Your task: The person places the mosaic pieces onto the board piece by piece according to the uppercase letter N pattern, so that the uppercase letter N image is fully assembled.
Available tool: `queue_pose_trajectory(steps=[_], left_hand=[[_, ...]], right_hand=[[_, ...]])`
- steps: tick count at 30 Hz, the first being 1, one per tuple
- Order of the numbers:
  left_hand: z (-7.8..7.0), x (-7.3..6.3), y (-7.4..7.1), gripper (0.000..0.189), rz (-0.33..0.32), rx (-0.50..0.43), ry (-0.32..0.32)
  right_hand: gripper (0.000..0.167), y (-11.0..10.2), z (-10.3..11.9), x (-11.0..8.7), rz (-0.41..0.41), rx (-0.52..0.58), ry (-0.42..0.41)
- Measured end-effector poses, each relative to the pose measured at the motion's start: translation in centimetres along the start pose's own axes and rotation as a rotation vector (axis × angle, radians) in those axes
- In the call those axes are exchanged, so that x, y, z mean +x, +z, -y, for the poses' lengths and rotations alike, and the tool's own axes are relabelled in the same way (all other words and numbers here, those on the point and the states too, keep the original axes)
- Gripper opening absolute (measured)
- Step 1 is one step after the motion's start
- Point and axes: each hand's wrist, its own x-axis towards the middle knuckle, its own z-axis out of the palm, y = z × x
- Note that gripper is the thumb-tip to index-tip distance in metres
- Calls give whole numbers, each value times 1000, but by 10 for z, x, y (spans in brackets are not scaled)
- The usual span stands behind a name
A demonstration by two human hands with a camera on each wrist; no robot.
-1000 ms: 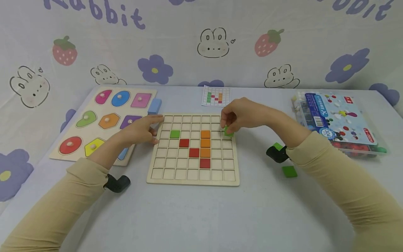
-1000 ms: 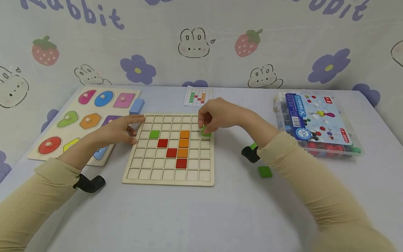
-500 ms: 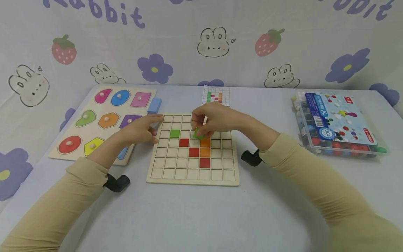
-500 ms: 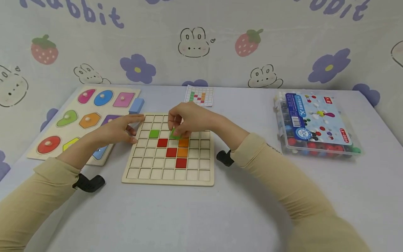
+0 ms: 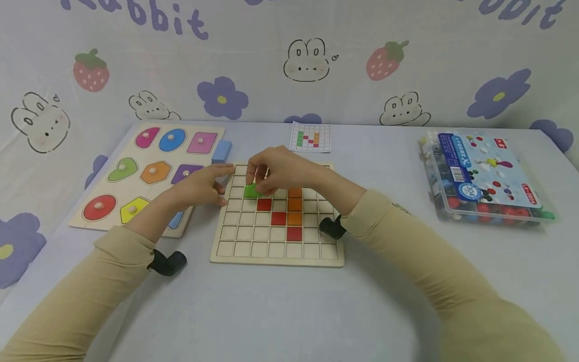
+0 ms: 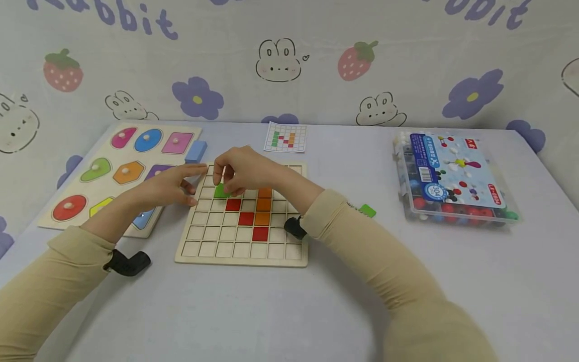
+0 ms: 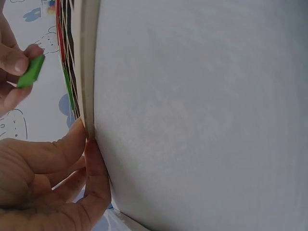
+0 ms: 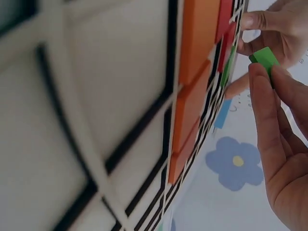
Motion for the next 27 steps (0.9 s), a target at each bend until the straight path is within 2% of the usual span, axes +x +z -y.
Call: queue_pose_trajectory(steps=[13,20,27], left_hand=[[2,1,0,81,-7,10,22],[3,1,-1,80,-6,11,29],[3,0,0,81,1,3,32]], right_hand=[[22,16,11,14,34,-194,-28],[17,20,13,15,30,-262,-17],[9,25,14,14,23,-278,7]])
